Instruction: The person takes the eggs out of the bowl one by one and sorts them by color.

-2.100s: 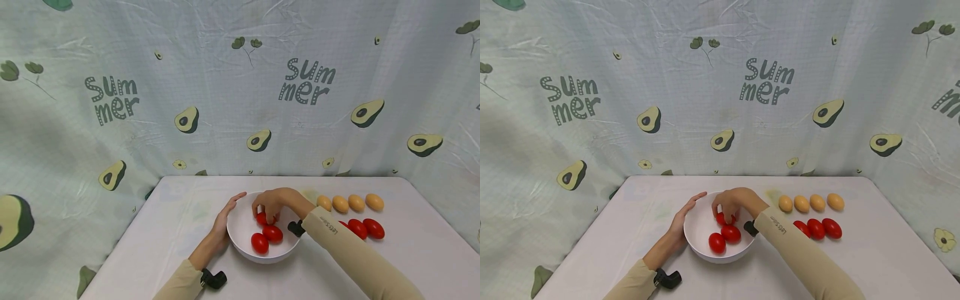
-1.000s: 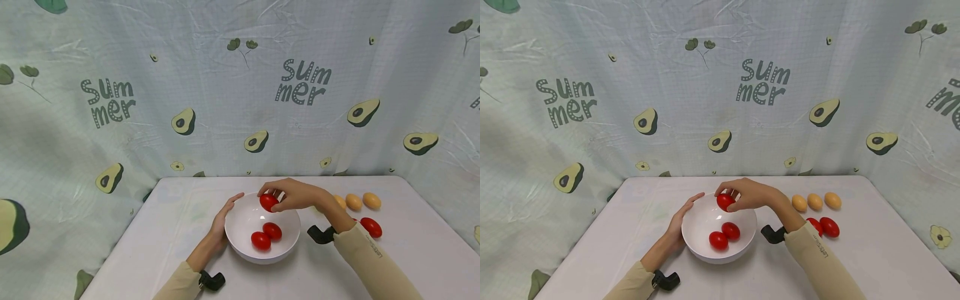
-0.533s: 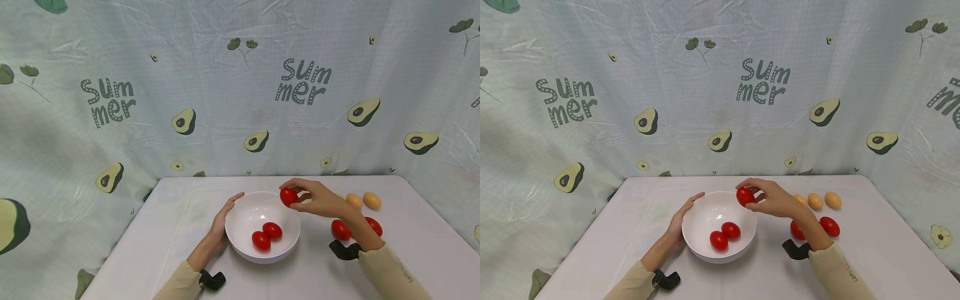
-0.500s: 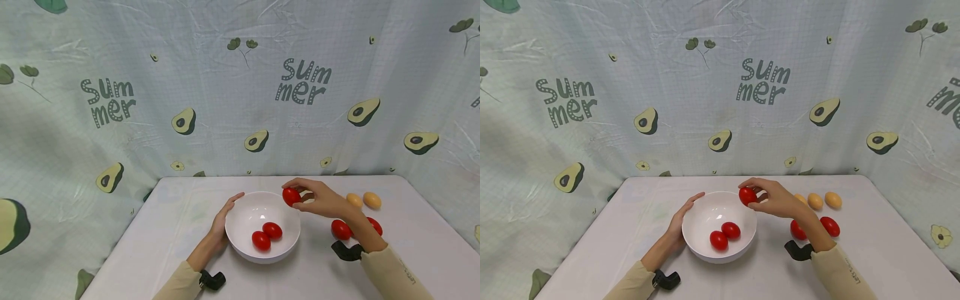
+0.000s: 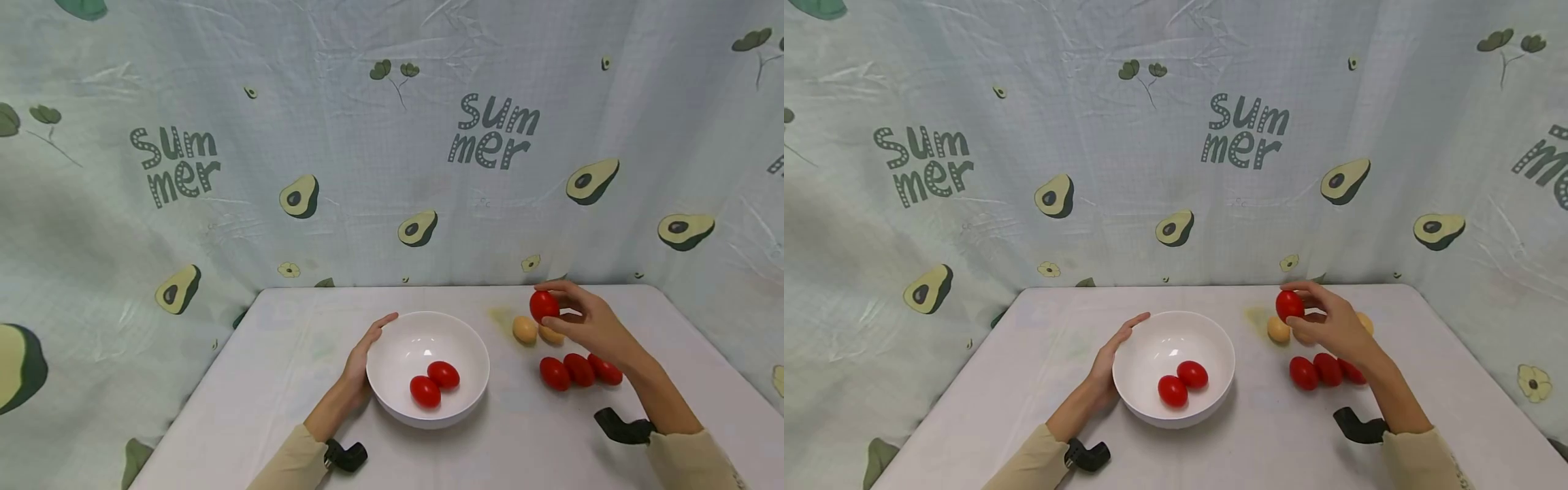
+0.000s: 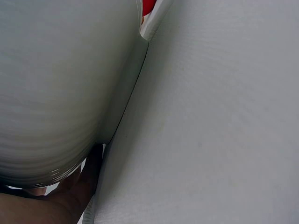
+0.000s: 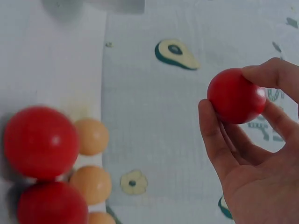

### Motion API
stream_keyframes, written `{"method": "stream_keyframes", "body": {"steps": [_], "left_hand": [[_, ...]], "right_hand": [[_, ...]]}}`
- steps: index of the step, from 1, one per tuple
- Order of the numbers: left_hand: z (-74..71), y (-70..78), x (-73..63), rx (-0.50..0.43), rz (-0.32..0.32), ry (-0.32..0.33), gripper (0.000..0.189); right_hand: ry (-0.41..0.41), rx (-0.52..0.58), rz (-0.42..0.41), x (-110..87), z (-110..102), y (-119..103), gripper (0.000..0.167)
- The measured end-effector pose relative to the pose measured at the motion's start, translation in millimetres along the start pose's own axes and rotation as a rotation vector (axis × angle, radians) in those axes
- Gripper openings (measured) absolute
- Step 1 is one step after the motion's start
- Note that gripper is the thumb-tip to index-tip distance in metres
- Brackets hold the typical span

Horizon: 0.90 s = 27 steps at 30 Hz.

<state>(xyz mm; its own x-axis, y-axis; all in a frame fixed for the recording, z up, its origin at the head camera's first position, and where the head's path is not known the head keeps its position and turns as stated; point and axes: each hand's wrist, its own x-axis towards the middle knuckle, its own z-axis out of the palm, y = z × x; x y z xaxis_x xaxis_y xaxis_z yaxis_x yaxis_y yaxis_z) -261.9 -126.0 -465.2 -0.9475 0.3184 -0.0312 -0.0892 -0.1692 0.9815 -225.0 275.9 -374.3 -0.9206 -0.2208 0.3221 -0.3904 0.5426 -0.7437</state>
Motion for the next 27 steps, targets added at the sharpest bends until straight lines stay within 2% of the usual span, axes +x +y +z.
{"method": "stream_keyframes", "body": {"steps": [4, 8, 12, 17, 21, 27], "left_hand": [[0.8, 0.3, 0.2, -0.002, 0.002, 0.002, 0.053], [2.1, -0.2, 1.1, 0.007, 0.003, 0.001, 0.053], [2.6, 0.1, 1.6, 0.011, 0.008, -0.003, 0.053], [1.5, 0.8, 1.6, 0.018, 0.008, 0.003, 0.052], [1.2, 1.4, 0.6, 0.019, 0.004, 0.005, 0.052], [0.5, 1.4, -0.5, 0.026, -0.002, -0.001, 0.053]], "right_hand": [[0.065, -0.035, -0.008, -8.0, -16.6, 14.1, 0.050], [0.131, -0.077, 0.029, -15.9, -37.5, 28.3, 0.051], [0.150, -0.108, 0.053, -22.7, -56.2, 43.8, 0.051], [0.119, -0.139, 0.118, -30.0, -75.9, 63.9, 0.050], [0.062, -0.143, 0.162, -35.5, -87.2, 79.3, 0.049], [-0.023, -0.173, 0.247, -44.9, -97.9, 96.6, 0.058]]}}
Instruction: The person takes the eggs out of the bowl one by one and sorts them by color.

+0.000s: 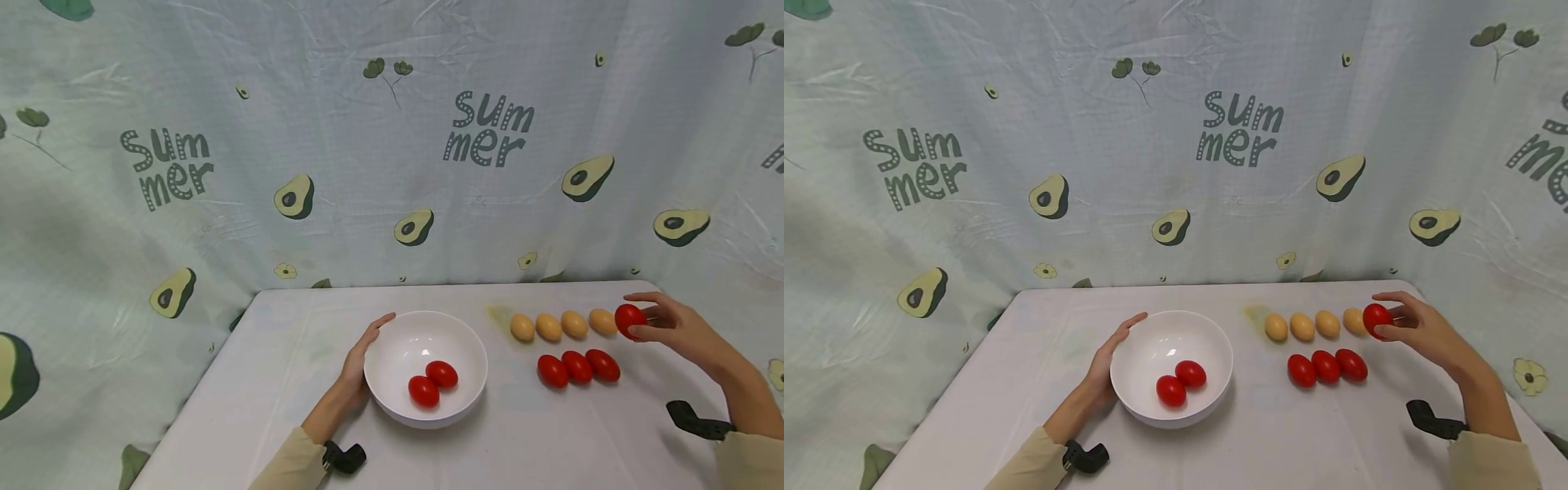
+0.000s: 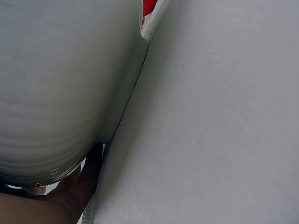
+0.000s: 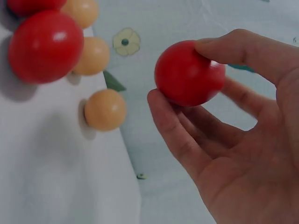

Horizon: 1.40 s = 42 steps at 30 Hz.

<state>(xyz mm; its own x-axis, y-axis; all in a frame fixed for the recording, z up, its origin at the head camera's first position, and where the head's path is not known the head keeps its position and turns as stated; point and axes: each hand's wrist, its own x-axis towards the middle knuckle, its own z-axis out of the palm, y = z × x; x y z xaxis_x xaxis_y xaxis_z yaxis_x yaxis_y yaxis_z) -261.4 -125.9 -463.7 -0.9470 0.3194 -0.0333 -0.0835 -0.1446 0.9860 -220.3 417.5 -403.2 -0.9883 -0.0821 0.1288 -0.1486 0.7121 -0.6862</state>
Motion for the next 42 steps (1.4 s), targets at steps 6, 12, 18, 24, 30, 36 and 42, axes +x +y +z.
{"method": "stream_keyframes", "body": {"steps": [6, 12, 18, 24, 30, 36, 42], "left_hand": [[-1.4, -1.3, 0.7, 0.001, -0.003, 0.000, 0.053], [-1.6, -1.8, 1.0, 0.004, -0.005, 0.002, 0.053], [-1.3, -1.3, 0.8, -0.003, -0.003, 0.001, 0.053], [-1.6, -1.0, 1.0, -0.004, -0.007, 0.000, 0.053], [-0.9, -1.0, 1.5, -0.007, -0.008, 0.002, 0.053], [-0.9, -1.6, 1.2, 0.004, -0.004, 0.004, 0.053], [-1.4, -2.2, 1.1, 0.006, -0.007, 0.005, 0.052]], "right_hand": [[-0.126, -0.052, 0.123, -1.2, -2.6, 14.3, 0.062], [-0.207, -0.051, 0.156, -1.6, -3.0, 26.9, 0.060], [-0.257, -0.065, 0.153, -2.1, -3.4, 30.2, 0.058], [-0.322, -0.051, 0.140, 1.5, -1.8, 28.7, 0.059], [-0.364, -0.012, 0.140, 1.2, 0.2, 30.6, 0.057], [-0.377, -0.009, 0.158, 2.3, 1.4, 30.4, 0.054], [-0.380, -0.007, 0.150, 3.3, 2.3, 31.9, 0.054]]}}
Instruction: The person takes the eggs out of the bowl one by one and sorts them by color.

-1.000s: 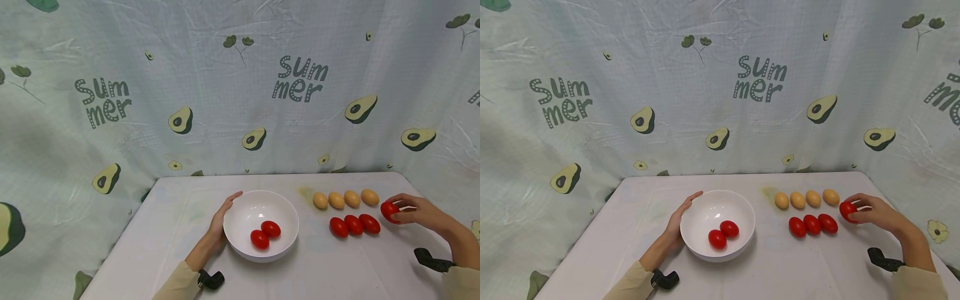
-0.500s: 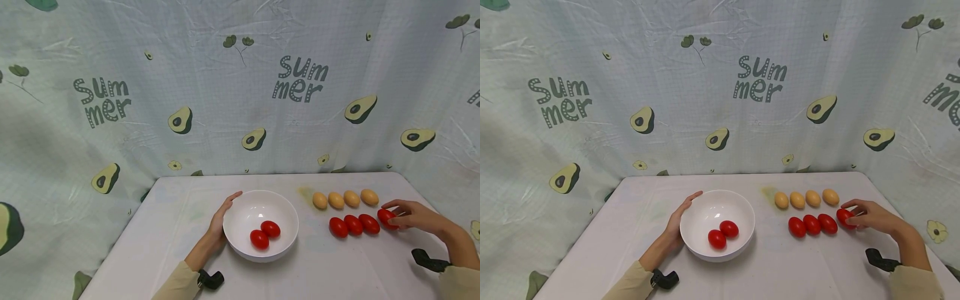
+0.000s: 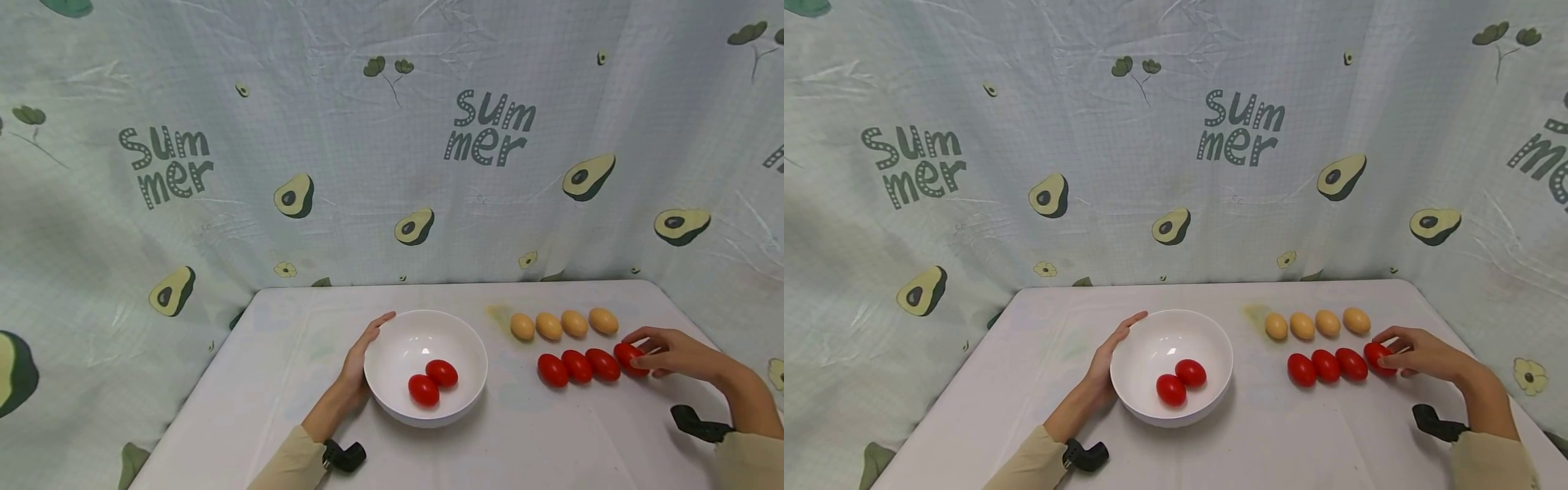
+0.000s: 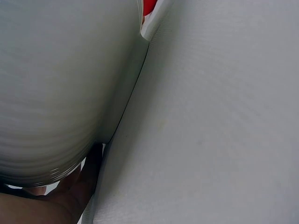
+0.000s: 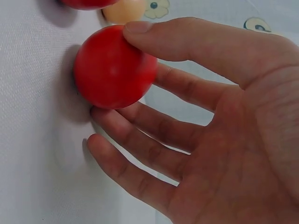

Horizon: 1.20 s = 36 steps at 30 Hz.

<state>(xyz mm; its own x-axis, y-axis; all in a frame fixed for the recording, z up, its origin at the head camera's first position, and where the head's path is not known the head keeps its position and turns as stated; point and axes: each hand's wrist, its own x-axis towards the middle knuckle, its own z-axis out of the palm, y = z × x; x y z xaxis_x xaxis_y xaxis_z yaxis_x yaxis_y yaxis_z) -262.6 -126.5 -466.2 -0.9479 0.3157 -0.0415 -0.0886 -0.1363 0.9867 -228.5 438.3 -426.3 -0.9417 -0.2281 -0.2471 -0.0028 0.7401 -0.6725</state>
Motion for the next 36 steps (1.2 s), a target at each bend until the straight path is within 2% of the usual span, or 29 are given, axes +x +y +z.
{"method": "stream_keyframes", "body": {"steps": [13, 36], "left_hand": [[0.7, -0.4, 0.5, -0.002, 0.003, -0.002, 0.052], [0.7, 1.0, -0.5, -0.004, -0.002, -0.005, 0.052]], "right_hand": [[-0.045, 0.019, -0.032, -2.4, -1.7, 0.6, 0.058], [-0.067, 0.024, -0.064, -3.3, -2.6, 0.2, 0.060]]}}
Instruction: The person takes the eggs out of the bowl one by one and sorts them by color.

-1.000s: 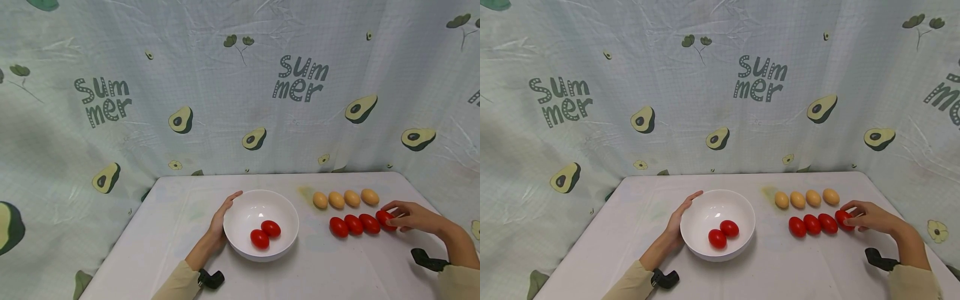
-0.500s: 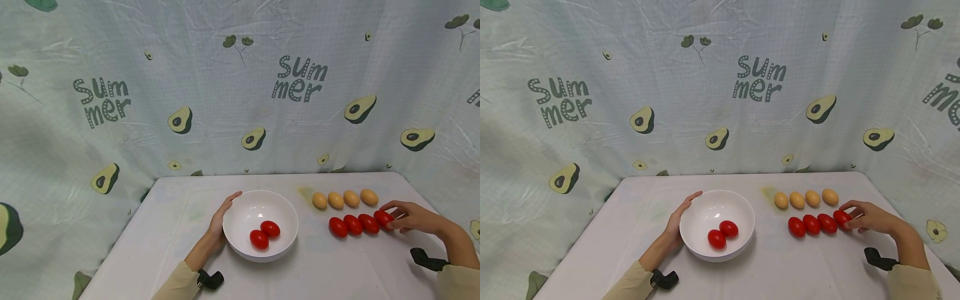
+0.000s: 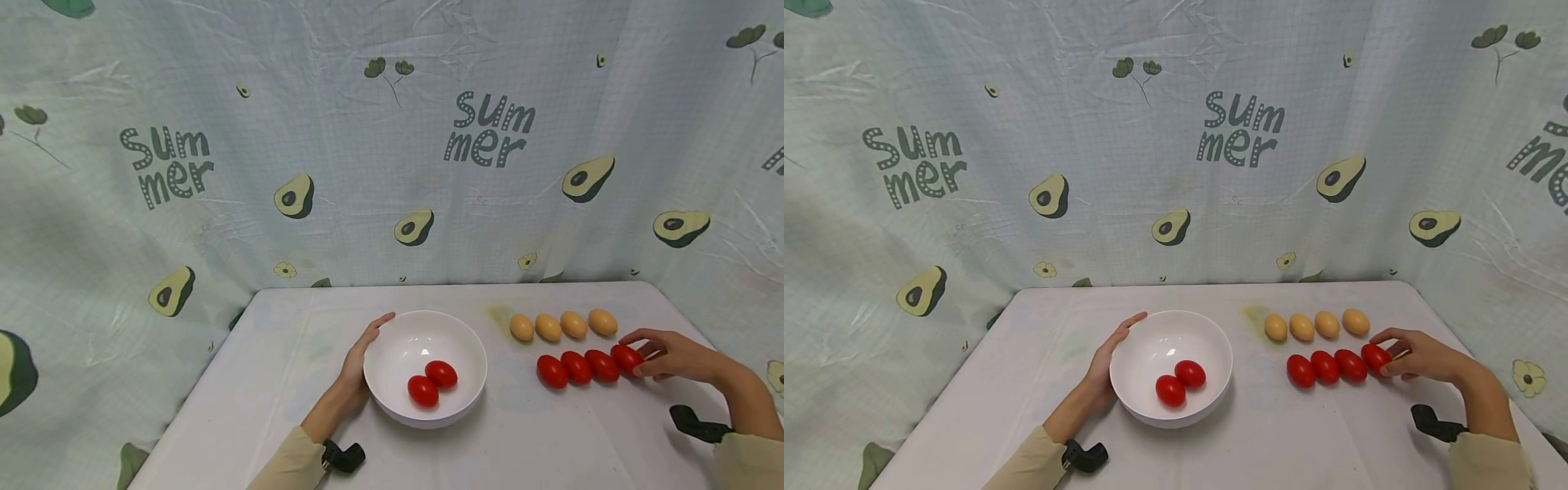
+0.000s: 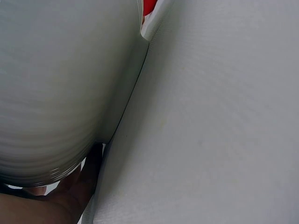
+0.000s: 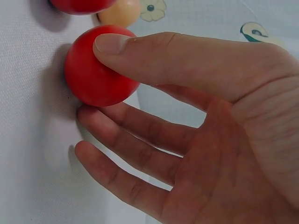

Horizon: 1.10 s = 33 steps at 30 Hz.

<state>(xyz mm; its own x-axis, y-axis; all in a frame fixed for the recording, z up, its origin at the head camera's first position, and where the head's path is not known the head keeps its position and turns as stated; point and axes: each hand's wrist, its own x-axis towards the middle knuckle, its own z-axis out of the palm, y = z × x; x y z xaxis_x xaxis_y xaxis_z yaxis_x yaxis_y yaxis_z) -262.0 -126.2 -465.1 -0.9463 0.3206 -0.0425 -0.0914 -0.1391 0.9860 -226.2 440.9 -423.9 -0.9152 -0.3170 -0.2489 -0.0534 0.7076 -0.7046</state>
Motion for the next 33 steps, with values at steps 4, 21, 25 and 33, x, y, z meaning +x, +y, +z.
{"method": "stream_keyframes", "body": {"steps": [4, 21, 25, 33], "left_hand": [[0.1, 0.1, 0.1, 0.003, -0.001, 0.003, 0.052], [0.0, 0.4, -0.3, -0.007, -0.002, -0.005, 0.053], [-0.1, 0.6, -0.7, -0.004, -0.005, -0.003, 0.052], [-0.3, -0.1, 0.4, -0.003, 0.002, -0.007, 0.053]], "right_hand": [[-0.003, -0.011, -0.002, 0.0, -0.4, -0.1, 0.062], [0.005, -0.053, -0.029, -5.6, -5.8, -5.4, 0.063], [0.035, -0.106, -0.034, -7.4, -6.7, -12.3, 0.059], [0.128, -0.193, -0.044, -9.1, -4.9, -28.2, 0.054]]}}
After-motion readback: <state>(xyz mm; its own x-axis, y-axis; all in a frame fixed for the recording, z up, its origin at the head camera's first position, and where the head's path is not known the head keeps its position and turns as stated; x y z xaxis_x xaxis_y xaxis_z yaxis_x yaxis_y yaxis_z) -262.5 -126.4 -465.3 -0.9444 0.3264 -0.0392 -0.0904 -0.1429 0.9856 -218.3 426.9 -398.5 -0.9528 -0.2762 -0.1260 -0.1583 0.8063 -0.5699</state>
